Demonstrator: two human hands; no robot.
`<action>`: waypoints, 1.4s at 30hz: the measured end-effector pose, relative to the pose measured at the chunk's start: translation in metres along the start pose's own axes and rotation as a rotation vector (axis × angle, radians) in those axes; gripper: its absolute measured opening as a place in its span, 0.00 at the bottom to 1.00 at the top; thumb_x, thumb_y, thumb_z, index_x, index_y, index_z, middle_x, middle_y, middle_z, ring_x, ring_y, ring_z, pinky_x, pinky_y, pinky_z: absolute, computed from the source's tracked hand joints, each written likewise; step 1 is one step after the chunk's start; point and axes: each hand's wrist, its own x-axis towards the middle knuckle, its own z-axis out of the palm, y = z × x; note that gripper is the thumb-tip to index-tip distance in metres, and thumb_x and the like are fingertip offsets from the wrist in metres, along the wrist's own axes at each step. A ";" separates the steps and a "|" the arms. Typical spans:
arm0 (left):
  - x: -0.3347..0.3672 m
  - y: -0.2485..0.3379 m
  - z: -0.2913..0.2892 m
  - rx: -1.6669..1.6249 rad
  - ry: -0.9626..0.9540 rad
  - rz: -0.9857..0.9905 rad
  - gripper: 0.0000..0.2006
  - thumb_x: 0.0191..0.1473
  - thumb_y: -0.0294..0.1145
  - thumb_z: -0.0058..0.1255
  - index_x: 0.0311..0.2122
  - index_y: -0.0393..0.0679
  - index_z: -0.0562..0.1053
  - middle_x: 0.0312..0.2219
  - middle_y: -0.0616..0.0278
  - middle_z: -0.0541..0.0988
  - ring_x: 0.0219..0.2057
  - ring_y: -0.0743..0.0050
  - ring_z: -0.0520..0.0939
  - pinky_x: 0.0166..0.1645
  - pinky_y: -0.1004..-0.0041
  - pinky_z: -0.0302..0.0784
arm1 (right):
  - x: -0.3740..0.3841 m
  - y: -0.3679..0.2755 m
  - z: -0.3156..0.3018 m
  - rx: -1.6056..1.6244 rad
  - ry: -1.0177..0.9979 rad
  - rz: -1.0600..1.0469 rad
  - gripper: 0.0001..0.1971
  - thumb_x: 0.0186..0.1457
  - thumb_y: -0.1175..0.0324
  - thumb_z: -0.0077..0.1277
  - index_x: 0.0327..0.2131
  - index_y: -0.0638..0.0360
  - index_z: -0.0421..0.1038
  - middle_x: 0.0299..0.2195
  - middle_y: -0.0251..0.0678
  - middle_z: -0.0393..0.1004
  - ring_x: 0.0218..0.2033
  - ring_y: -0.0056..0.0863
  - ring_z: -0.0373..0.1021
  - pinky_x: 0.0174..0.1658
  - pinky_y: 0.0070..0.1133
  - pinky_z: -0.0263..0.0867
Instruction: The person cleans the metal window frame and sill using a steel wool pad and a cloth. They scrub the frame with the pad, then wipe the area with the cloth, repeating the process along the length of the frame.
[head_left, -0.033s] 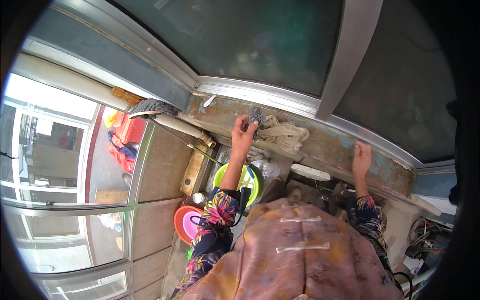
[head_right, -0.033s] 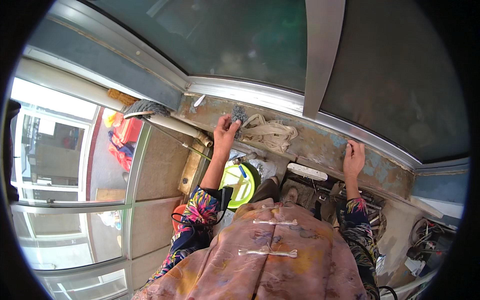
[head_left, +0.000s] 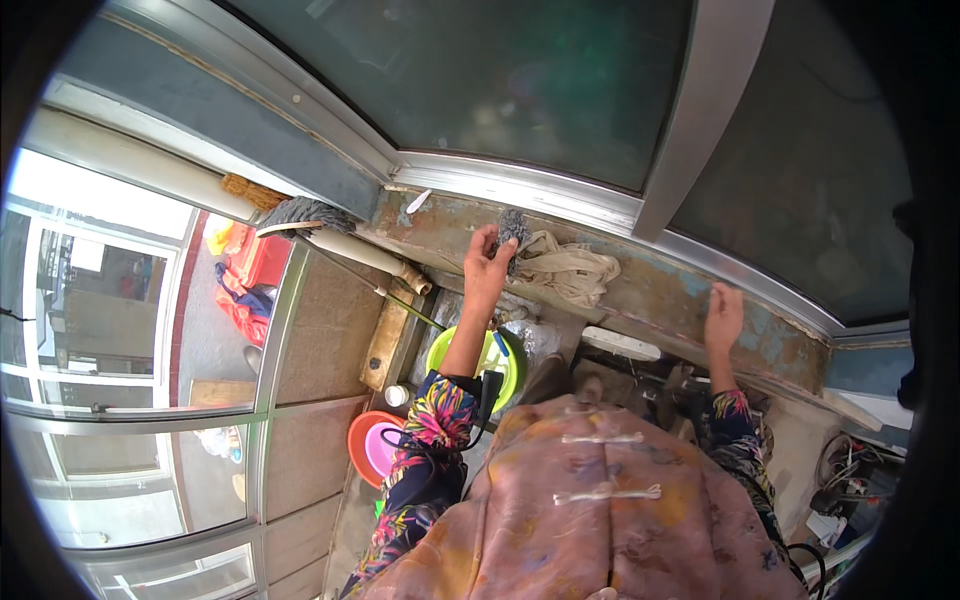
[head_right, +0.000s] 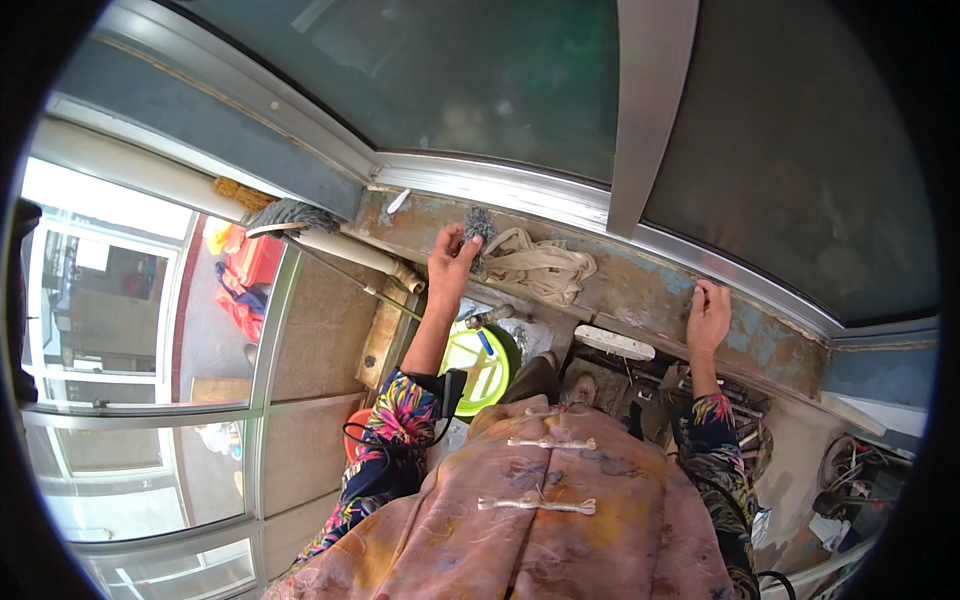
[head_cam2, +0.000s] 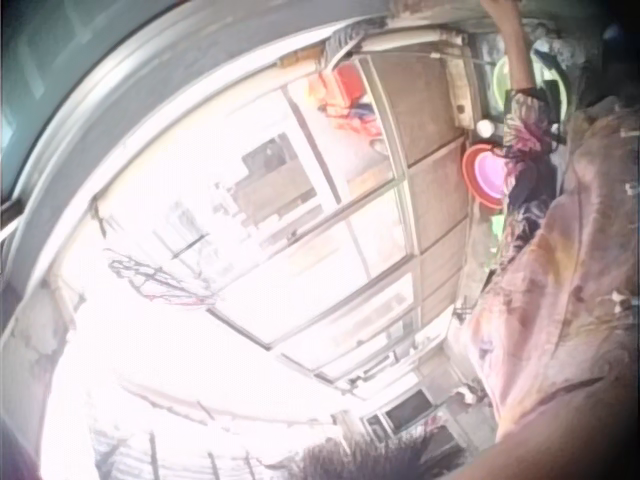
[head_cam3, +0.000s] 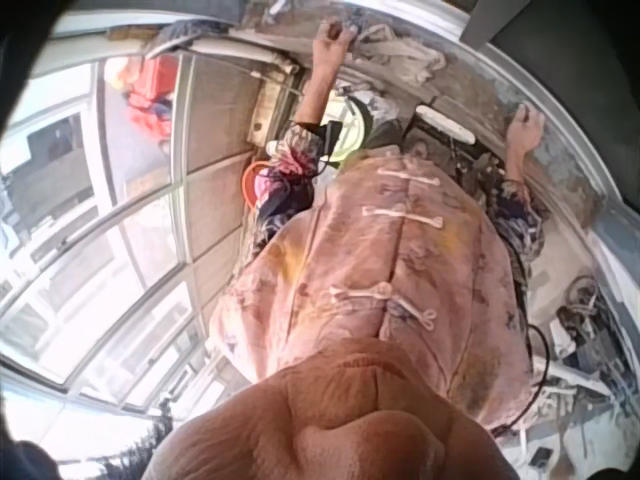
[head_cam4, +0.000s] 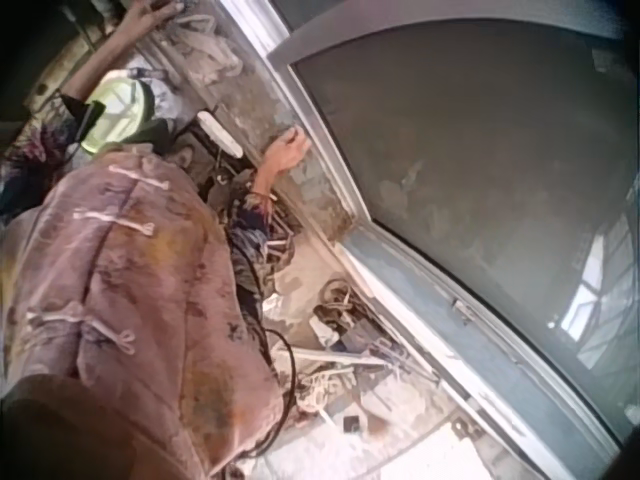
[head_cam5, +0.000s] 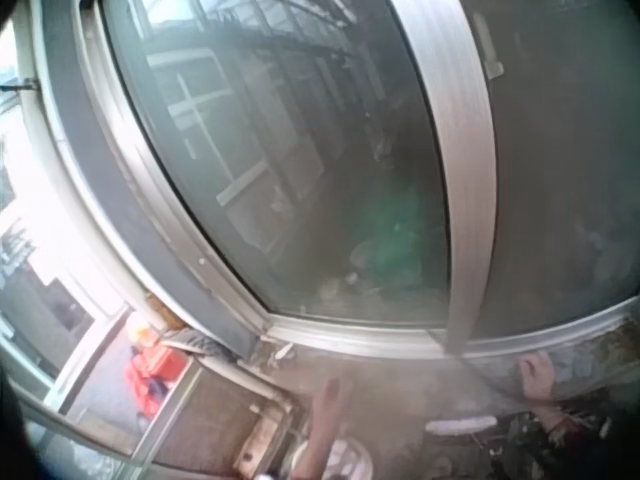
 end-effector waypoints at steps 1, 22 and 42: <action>0.007 -0.003 0.000 0.065 0.002 -0.002 0.16 0.51 0.25 0.55 0.45 0.36 0.67 0.38 0.59 0.76 0.40 0.78 0.74 0.44 0.78 0.69 | 0.000 0.000 0.004 0.006 0.029 0.020 0.05 0.54 0.68 0.49 0.34 0.53 0.72 0.28 0.35 0.65 0.26 0.33 0.66 0.31 0.26 0.62; 0.119 -0.005 0.000 1.090 -0.026 0.226 0.15 0.48 0.40 0.54 0.36 0.40 0.69 0.24 0.48 0.77 0.27 0.44 0.78 0.33 0.54 0.72 | 0.006 -0.035 0.021 -0.363 0.133 0.100 0.05 0.51 0.69 0.49 0.33 0.55 0.65 0.32 0.38 0.67 0.37 0.42 0.65 0.38 0.35 0.59; 0.086 -0.025 0.082 0.331 -0.025 0.179 0.08 0.48 0.29 0.54 0.31 0.39 0.68 0.16 0.61 0.75 0.17 0.67 0.73 0.26 0.70 0.71 | 0.009 -0.032 0.025 -0.416 0.127 0.126 0.05 0.51 0.68 0.49 0.30 0.54 0.64 0.32 0.38 0.67 0.35 0.42 0.65 0.36 0.35 0.58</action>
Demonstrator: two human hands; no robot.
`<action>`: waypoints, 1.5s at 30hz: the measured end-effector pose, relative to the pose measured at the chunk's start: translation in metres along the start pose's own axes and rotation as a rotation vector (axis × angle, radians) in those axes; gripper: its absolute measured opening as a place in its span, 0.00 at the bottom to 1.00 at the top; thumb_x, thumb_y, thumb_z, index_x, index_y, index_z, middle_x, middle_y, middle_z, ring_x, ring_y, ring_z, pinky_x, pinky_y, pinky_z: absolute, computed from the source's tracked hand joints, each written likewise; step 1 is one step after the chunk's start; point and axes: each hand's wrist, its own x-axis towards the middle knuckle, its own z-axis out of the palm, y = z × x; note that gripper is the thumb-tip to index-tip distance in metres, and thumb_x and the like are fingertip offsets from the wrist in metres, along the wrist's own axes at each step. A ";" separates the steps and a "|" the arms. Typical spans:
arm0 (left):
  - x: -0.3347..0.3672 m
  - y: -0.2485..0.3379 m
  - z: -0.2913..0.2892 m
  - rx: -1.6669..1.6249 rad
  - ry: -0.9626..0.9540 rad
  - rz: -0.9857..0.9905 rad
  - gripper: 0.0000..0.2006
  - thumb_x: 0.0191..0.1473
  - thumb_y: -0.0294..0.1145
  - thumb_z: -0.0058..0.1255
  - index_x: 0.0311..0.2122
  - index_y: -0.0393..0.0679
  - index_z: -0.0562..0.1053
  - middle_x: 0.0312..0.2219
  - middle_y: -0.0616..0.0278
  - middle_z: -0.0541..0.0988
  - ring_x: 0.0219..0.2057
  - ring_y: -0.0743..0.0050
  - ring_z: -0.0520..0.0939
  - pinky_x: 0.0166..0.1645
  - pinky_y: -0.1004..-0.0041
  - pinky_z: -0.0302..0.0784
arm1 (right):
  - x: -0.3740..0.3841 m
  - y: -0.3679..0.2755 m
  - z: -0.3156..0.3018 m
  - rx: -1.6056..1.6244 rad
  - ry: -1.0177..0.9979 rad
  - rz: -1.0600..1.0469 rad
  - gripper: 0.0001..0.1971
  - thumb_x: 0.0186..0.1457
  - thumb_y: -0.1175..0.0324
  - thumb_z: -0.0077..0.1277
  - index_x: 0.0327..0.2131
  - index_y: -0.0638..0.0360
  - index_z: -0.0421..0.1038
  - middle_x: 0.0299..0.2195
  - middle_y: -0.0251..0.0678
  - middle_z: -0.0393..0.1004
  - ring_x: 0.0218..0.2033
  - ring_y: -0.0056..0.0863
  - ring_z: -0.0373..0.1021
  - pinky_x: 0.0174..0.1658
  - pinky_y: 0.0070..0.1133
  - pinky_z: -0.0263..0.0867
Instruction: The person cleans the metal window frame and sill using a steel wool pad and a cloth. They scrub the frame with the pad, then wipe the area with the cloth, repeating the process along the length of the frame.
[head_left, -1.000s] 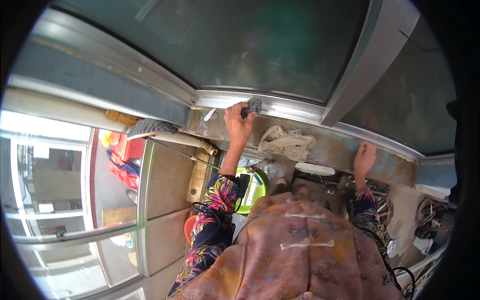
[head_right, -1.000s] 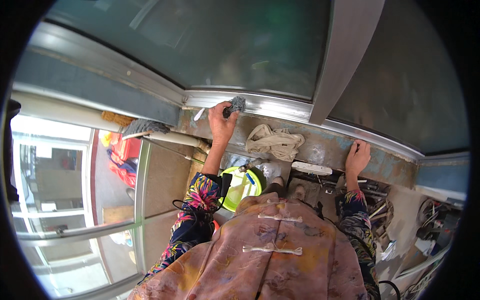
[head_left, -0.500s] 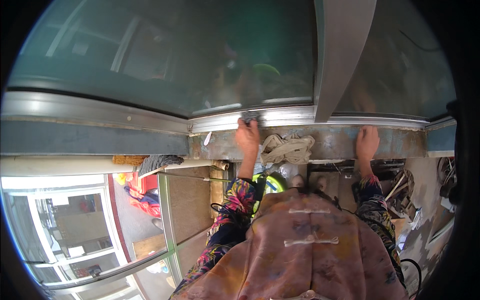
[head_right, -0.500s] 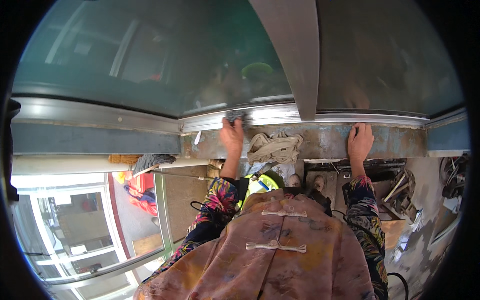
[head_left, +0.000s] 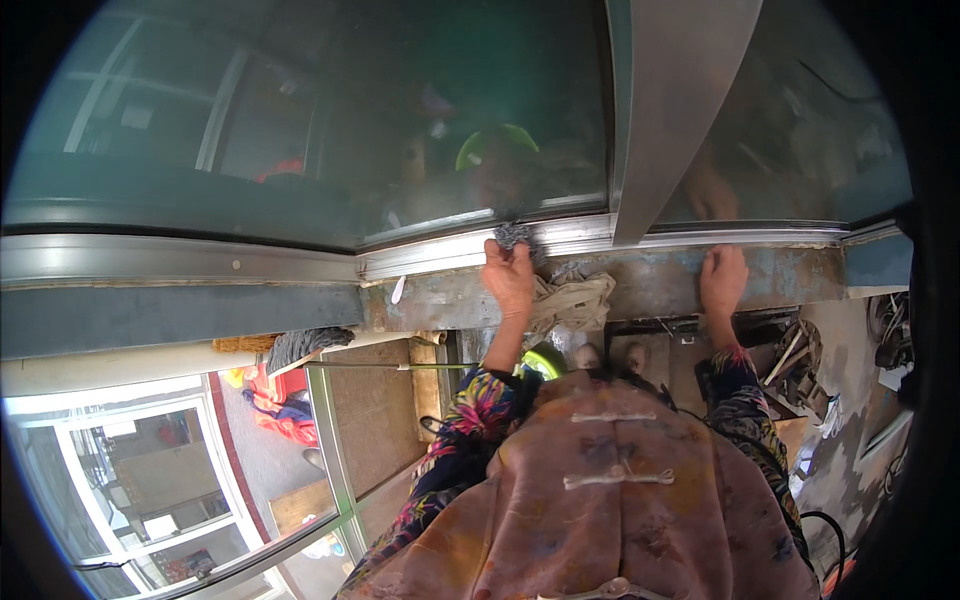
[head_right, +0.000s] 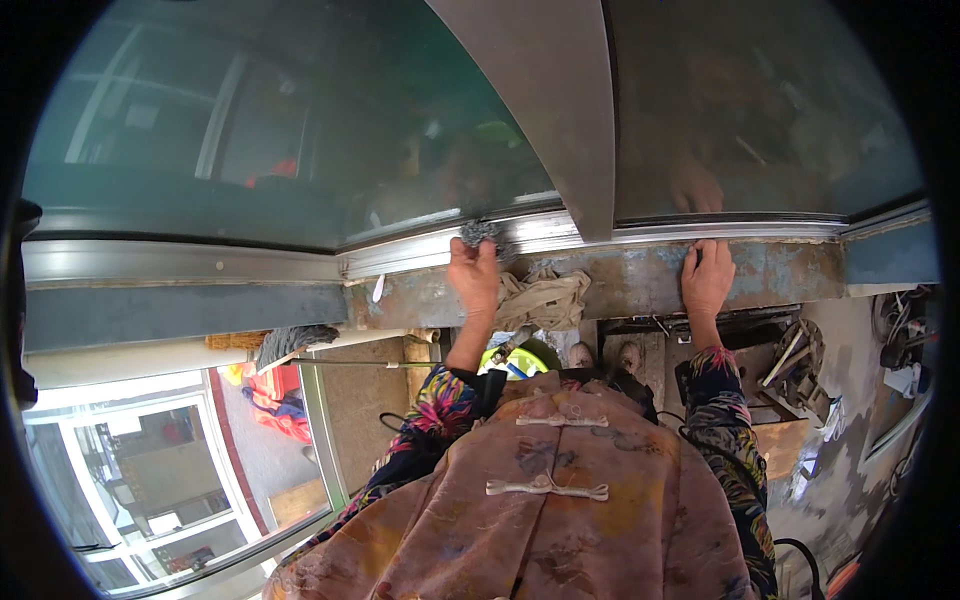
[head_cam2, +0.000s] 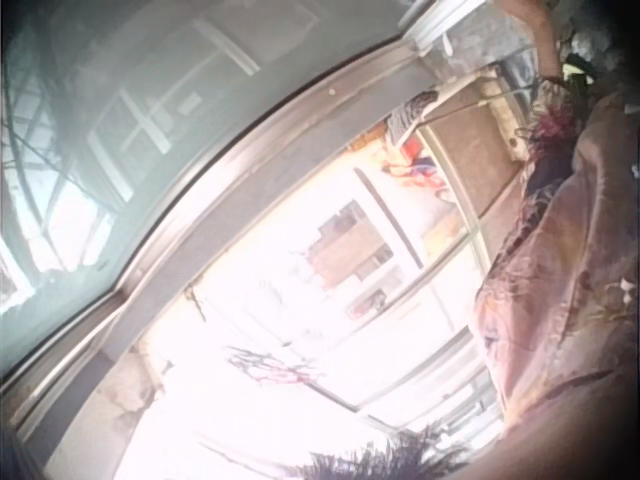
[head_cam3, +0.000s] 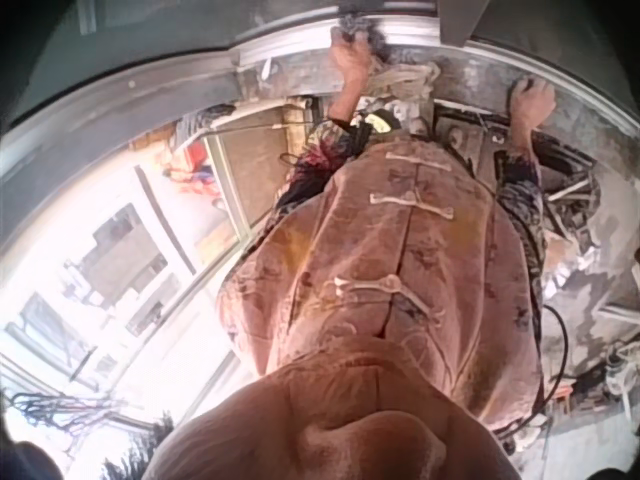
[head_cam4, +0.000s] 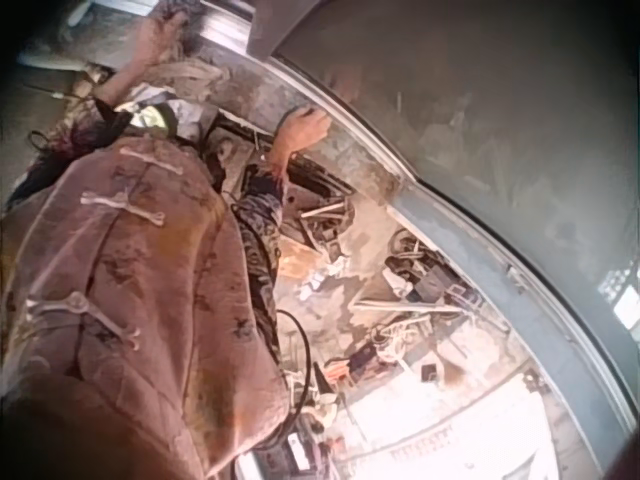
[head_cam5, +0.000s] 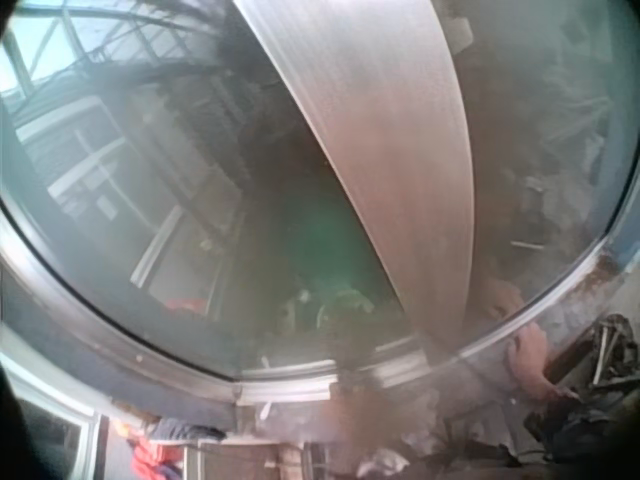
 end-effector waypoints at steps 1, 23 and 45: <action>-0.009 0.006 0.013 0.043 0.012 0.033 0.10 0.48 0.31 0.55 0.32 0.40 0.68 0.17 0.58 0.76 0.17 0.60 0.75 0.26 0.67 0.71 | 0.000 0.000 0.000 -0.003 -0.007 0.004 0.05 0.51 0.68 0.49 0.30 0.54 0.64 0.32 0.38 0.67 0.35 0.42 0.65 0.36 0.35 0.58; -0.025 0.069 0.079 -0.538 -0.232 -0.504 0.08 0.49 0.29 0.56 0.32 0.39 0.69 0.20 0.67 0.75 0.19 0.84 0.74 0.21 0.82 0.70 | 0.000 -0.002 0.001 -0.021 0.002 -0.035 0.05 0.51 0.68 0.48 0.31 0.55 0.63 0.32 0.38 0.66 0.35 0.43 0.65 0.37 0.35 0.58; 0.008 0.050 0.022 -0.406 0.142 -0.650 0.08 0.46 0.30 0.56 0.26 0.36 0.73 0.18 0.66 0.74 0.16 0.82 0.71 0.19 0.80 0.67 | -0.001 0.000 0.003 0.008 -0.022 0.000 0.06 0.50 0.70 0.49 0.30 0.56 0.63 0.32 0.40 0.66 0.36 0.44 0.64 0.36 0.35 0.57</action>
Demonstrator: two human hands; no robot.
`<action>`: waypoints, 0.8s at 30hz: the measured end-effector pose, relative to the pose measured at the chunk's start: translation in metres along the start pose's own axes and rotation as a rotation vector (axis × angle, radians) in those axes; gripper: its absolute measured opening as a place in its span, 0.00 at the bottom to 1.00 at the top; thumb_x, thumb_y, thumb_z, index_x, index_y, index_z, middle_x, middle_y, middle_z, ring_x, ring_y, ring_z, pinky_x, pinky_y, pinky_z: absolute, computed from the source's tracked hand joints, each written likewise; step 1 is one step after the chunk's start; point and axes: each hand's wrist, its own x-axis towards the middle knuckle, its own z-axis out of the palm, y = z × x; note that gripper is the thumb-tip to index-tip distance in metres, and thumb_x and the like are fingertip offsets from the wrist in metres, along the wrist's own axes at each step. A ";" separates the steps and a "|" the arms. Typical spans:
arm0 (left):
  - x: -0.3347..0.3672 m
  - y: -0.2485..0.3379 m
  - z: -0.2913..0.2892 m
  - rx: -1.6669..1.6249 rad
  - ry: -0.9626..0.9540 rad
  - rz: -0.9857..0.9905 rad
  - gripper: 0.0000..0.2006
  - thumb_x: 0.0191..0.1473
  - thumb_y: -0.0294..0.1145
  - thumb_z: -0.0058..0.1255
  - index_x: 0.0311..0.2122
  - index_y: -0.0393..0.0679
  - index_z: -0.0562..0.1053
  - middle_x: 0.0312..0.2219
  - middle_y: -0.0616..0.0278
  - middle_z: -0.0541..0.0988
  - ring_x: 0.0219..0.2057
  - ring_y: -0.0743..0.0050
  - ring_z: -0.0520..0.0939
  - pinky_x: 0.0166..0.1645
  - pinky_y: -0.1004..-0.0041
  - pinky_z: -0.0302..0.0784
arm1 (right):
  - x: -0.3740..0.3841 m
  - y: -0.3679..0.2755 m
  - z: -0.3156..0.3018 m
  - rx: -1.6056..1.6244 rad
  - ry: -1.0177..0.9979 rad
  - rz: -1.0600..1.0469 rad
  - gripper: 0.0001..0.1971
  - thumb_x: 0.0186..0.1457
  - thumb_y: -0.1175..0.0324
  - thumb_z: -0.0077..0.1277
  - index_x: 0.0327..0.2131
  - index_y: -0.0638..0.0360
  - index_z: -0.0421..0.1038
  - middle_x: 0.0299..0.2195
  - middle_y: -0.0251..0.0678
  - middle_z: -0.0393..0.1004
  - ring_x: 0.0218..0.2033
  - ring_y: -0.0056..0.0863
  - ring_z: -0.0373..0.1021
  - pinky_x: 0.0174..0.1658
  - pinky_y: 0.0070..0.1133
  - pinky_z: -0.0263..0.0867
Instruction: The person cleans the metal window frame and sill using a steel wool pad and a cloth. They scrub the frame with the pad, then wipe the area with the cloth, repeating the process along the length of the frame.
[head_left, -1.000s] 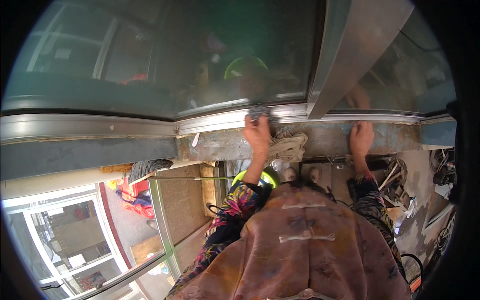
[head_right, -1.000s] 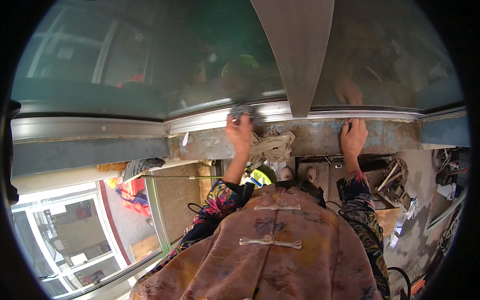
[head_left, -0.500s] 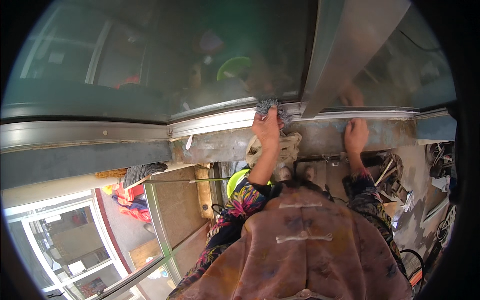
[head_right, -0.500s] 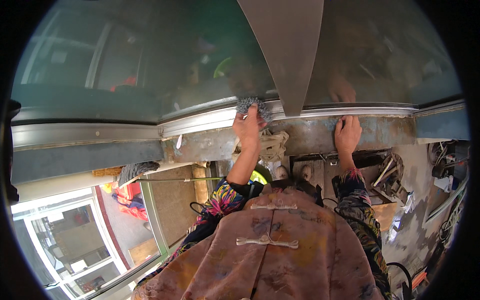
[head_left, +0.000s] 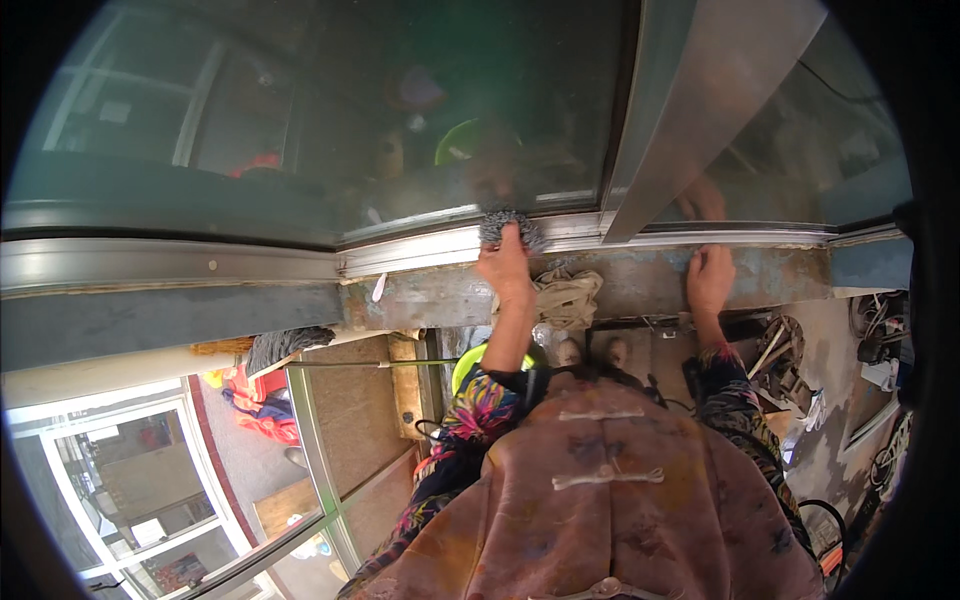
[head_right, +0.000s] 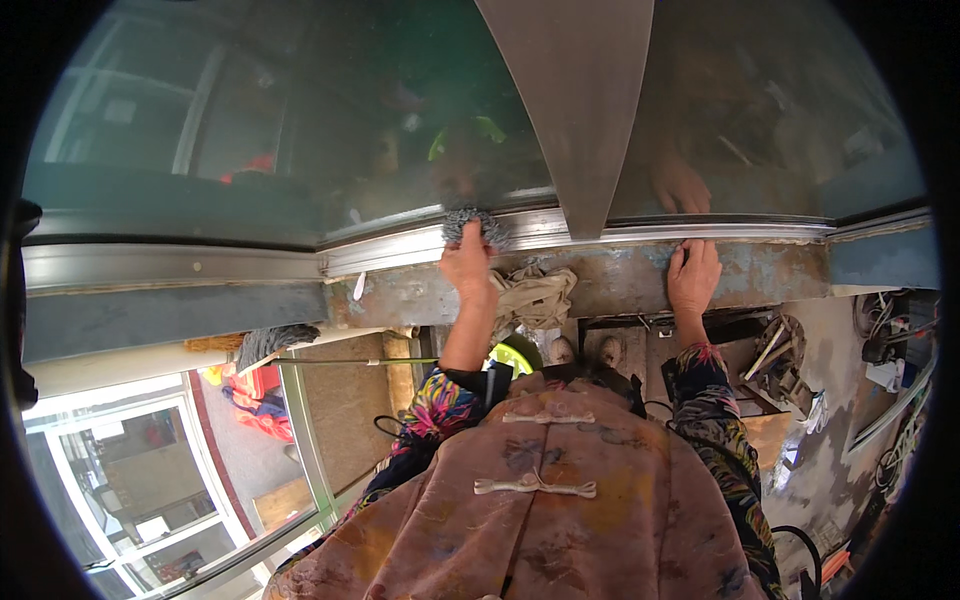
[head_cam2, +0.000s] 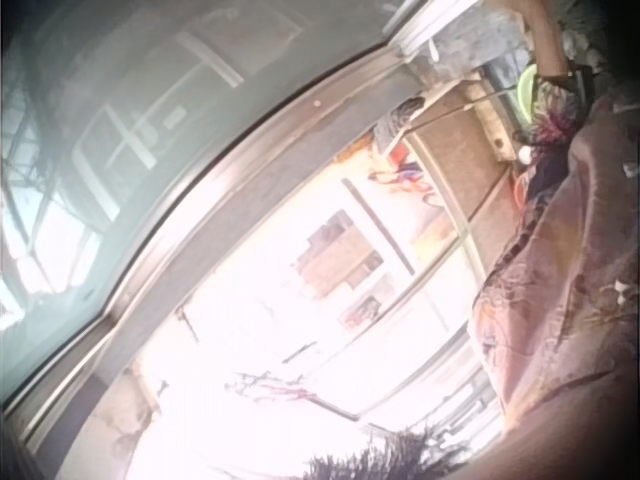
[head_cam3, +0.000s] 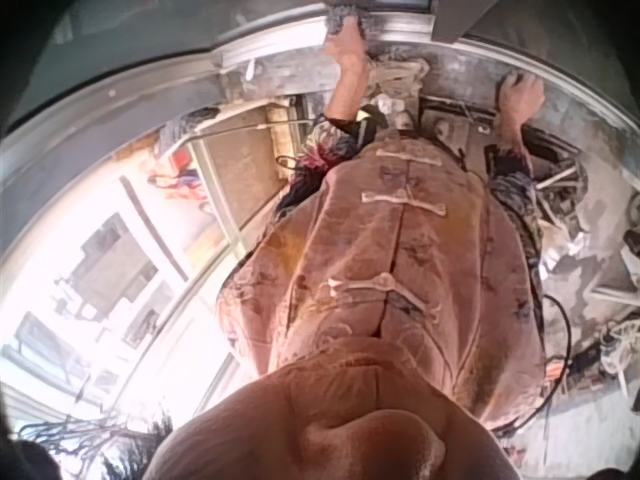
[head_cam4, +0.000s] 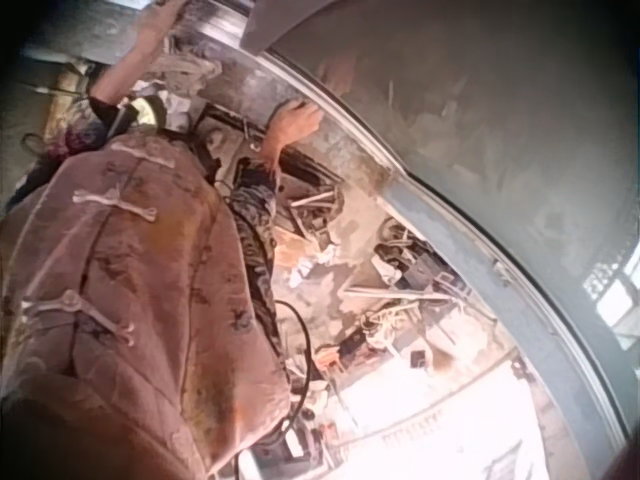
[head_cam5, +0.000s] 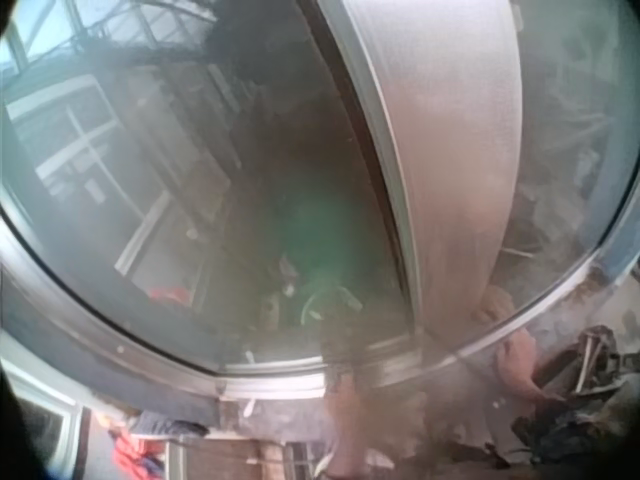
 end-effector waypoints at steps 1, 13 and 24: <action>-0.006 -0.006 0.010 -0.021 -0.002 -0.029 0.08 0.47 0.30 0.55 0.26 0.35 0.73 0.18 0.66 0.74 0.16 0.81 0.71 0.19 0.79 0.67 | 0.000 0.001 0.001 -0.006 0.000 -0.002 0.06 0.50 0.70 0.49 0.30 0.56 0.63 0.32 0.40 0.66 0.36 0.44 0.64 0.37 0.35 0.57; 0.018 -0.008 -0.010 -0.145 0.038 -0.069 0.12 0.46 0.36 0.55 0.19 0.42 0.67 0.13 0.66 0.70 0.12 0.80 0.68 0.15 0.78 0.60 | 0.000 0.000 0.002 -0.007 -0.002 -0.023 0.06 0.50 0.70 0.48 0.31 0.57 0.63 0.32 0.40 0.66 0.37 0.44 0.64 0.37 0.35 0.57; -0.020 -0.036 0.038 -0.016 -0.202 -0.099 0.14 0.45 0.40 0.56 0.22 0.40 0.69 0.14 0.65 0.70 0.12 0.78 0.67 0.18 0.77 0.64 | 0.001 -0.001 0.003 -0.046 -0.006 -0.047 0.06 0.51 0.69 0.48 0.31 0.57 0.62 0.32 0.40 0.66 0.37 0.43 0.64 0.37 0.35 0.57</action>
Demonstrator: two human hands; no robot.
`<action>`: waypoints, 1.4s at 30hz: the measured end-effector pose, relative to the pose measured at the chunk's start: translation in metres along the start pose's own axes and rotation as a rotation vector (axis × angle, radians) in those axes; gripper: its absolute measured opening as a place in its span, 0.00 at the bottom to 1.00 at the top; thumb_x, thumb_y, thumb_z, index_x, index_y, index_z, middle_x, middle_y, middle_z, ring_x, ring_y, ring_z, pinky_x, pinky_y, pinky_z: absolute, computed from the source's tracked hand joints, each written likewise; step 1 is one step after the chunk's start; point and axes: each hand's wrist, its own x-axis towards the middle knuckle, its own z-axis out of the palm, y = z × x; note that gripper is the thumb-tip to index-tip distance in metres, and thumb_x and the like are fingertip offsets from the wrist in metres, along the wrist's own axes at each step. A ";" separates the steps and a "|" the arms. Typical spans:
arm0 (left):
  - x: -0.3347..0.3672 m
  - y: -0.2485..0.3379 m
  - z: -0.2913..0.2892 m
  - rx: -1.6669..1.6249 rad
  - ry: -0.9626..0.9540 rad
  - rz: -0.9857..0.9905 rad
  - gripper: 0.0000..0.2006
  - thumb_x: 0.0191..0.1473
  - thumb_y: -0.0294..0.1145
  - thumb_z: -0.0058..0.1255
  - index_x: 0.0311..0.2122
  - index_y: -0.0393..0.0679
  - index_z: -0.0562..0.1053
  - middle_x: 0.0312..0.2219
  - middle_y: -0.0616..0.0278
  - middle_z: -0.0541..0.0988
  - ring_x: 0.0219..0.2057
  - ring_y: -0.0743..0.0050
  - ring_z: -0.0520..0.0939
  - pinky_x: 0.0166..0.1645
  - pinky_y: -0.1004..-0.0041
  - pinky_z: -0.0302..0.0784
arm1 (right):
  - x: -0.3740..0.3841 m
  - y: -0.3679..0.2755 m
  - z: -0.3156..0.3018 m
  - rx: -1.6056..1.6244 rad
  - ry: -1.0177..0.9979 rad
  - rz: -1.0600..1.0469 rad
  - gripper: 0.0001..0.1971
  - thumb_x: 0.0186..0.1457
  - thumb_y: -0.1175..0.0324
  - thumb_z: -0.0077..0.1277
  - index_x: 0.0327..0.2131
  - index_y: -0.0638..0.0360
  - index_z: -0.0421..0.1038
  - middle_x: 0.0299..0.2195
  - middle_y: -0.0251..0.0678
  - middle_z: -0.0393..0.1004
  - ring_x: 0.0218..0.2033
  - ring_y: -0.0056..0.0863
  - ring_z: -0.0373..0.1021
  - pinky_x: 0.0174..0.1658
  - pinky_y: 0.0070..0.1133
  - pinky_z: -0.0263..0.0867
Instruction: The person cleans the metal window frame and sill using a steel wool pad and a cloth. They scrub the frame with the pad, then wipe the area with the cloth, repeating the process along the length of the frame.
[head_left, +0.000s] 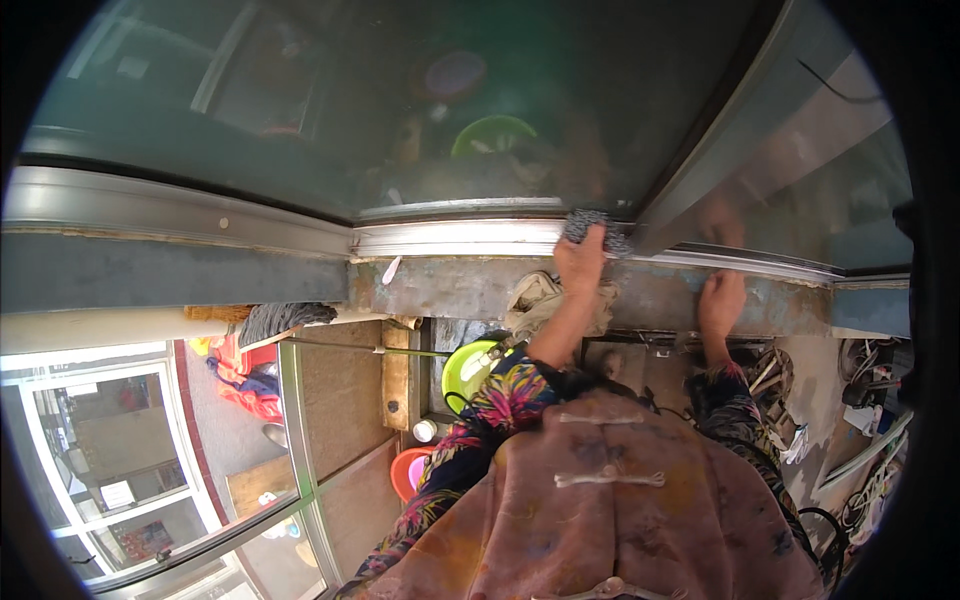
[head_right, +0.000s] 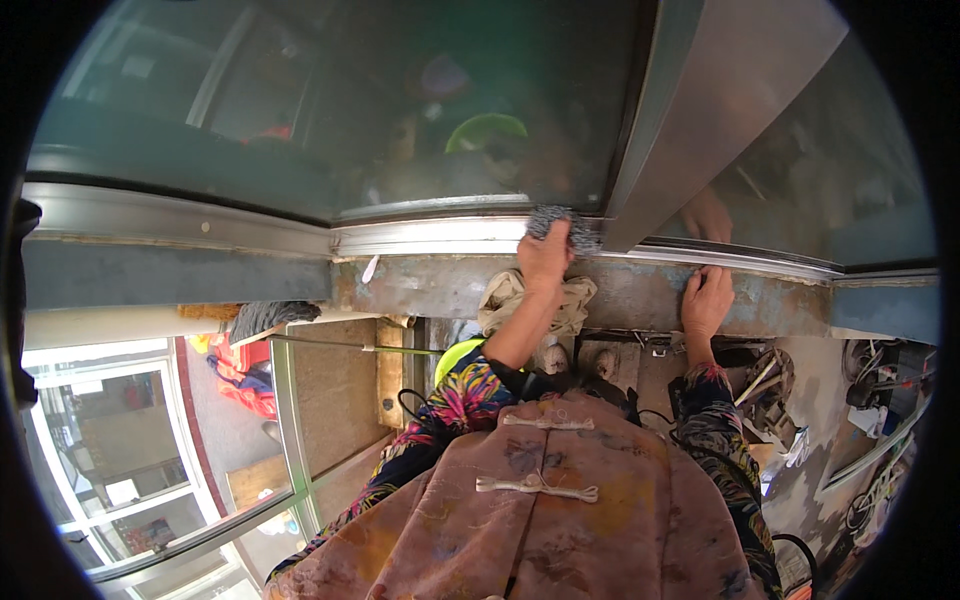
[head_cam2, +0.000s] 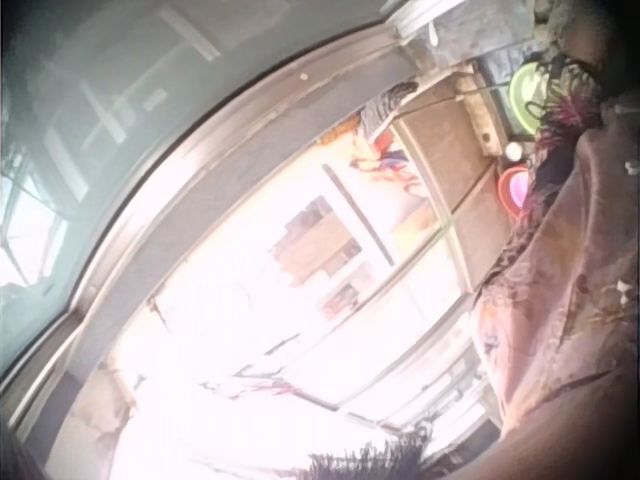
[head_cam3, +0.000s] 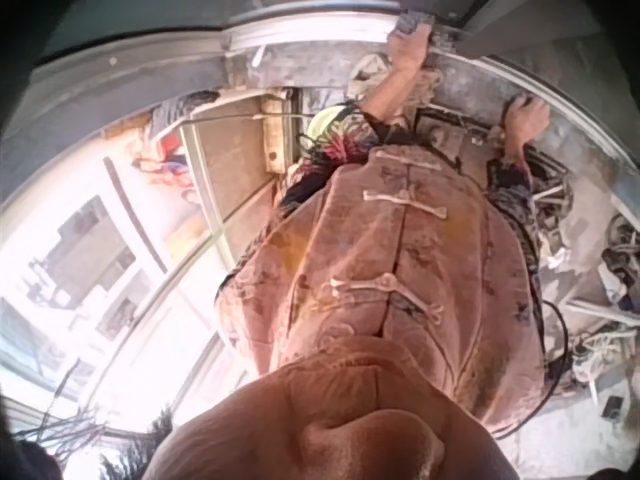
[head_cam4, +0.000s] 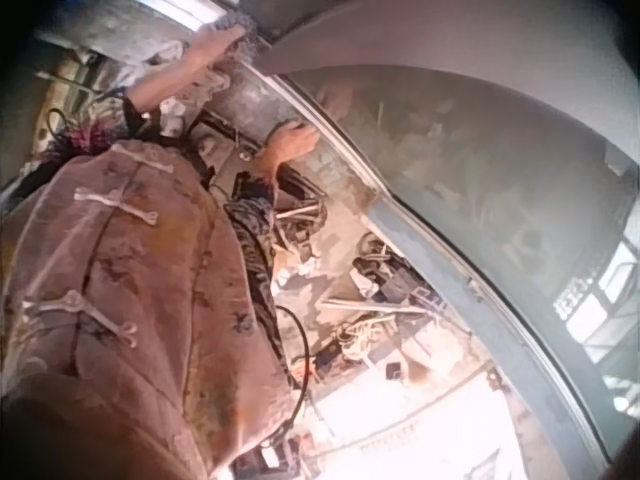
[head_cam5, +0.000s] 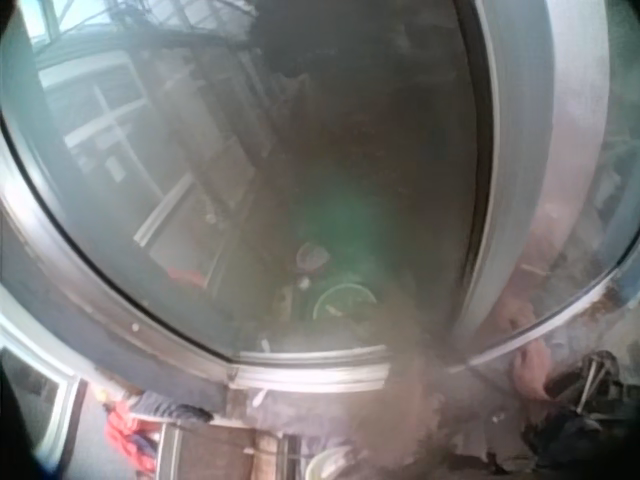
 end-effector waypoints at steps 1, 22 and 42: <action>0.004 0.011 -0.012 0.015 0.066 0.000 0.13 0.45 0.40 0.56 0.22 0.41 0.69 0.14 0.65 0.70 0.12 0.78 0.67 0.17 0.77 0.64 | 0.000 -0.001 0.000 -0.009 0.006 -0.009 0.06 0.51 0.69 0.48 0.31 0.57 0.62 0.32 0.40 0.66 0.37 0.44 0.64 0.37 0.35 0.57; 0.084 0.051 -0.124 -0.102 0.466 0.279 0.16 0.48 0.38 0.51 0.30 0.30 0.73 0.23 0.58 0.77 0.21 0.72 0.72 0.27 0.67 0.70 | -0.002 0.004 0.005 -0.014 0.000 -0.011 0.06 0.50 0.69 0.47 0.31 0.59 0.62 0.32 0.42 0.66 0.36 0.46 0.64 0.37 0.38 0.58; 0.009 -0.029 0.003 0.033 0.012 0.168 0.11 0.49 0.35 0.53 0.29 0.35 0.71 0.22 0.64 0.75 0.19 0.78 0.72 0.24 0.72 0.68 | -0.002 0.004 0.006 -0.083 -0.022 0.032 0.07 0.50 0.68 0.49 0.30 0.57 0.63 0.32 0.42 0.66 0.38 0.44 0.64 0.37 0.36 0.58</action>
